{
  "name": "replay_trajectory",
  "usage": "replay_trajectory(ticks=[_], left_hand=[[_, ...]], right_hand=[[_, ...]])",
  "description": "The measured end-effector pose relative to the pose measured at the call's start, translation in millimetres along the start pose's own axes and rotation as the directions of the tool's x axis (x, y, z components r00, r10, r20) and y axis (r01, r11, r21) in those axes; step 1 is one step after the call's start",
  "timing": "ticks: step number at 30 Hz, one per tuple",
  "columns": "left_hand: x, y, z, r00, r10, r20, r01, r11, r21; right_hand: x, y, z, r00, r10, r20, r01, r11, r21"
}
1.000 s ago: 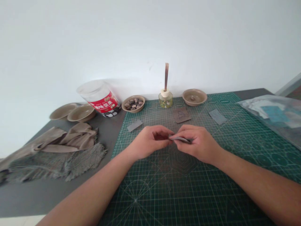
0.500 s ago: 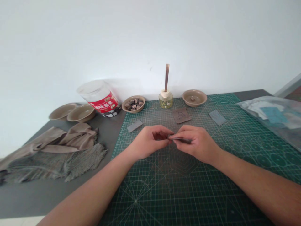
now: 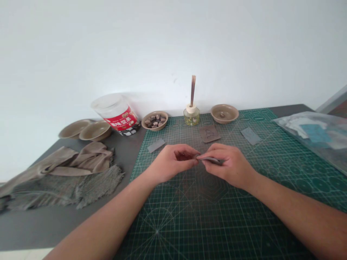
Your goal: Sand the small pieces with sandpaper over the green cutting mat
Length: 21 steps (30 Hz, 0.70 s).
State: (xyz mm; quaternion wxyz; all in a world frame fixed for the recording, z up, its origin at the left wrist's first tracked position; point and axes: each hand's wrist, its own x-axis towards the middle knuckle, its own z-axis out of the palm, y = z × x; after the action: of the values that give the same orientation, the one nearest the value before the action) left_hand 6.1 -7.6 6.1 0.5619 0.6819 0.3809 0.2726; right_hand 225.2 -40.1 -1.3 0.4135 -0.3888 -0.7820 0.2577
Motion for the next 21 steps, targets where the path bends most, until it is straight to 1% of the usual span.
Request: replay_trajectory(ticks=[2, 6, 10, 15, 18, 21], left_hand=[[-0.1, 0.5, 0.0, 1.000, -0.004, 0.002, 0.004, 1.000, -0.007], [-0.1, 1.2, 0.6, 1.000, 0.007, 0.012, -0.007, 1.000, -0.008], [-0.1, 0.5, 1.6, 1.000, 0.018, 0.001, -0.018, 1.000, 0.004], [-0.7, 0.1, 1.9, 1.000, -0.006, -0.001, 0.006, 1.000, 0.006], [-0.8, 1.2, 1.7, 1.000, 0.003, -0.010, -0.002, 1.000, 0.012], [-1.1, 2.3, 1.9, 1.000, 0.019, -0.021, -0.019, 1.000, 0.004]], right_hand=[[-0.1, -0.3, 0.0, 1.000, -0.005, -0.012, 0.005, 1.000, -0.020], [0.0, -0.3, -0.2, 1.000, 0.003, 0.020, -0.003, 1.000, -0.008], [0.2, 0.1, -1.5, 0.999, 0.015, 0.043, -0.016, 1.000, 0.008], [0.2, -1.0, -2.6, 1.000, 0.012, 0.010, -0.012, 1.000, -0.009], [0.3, -2.0, -2.4, 0.999, 0.025, 0.023, -0.025, 1.000, -0.008], [0.8, -2.1, -2.8, 1.000, 0.027, 0.008, -0.027, 1.000, -0.016]])
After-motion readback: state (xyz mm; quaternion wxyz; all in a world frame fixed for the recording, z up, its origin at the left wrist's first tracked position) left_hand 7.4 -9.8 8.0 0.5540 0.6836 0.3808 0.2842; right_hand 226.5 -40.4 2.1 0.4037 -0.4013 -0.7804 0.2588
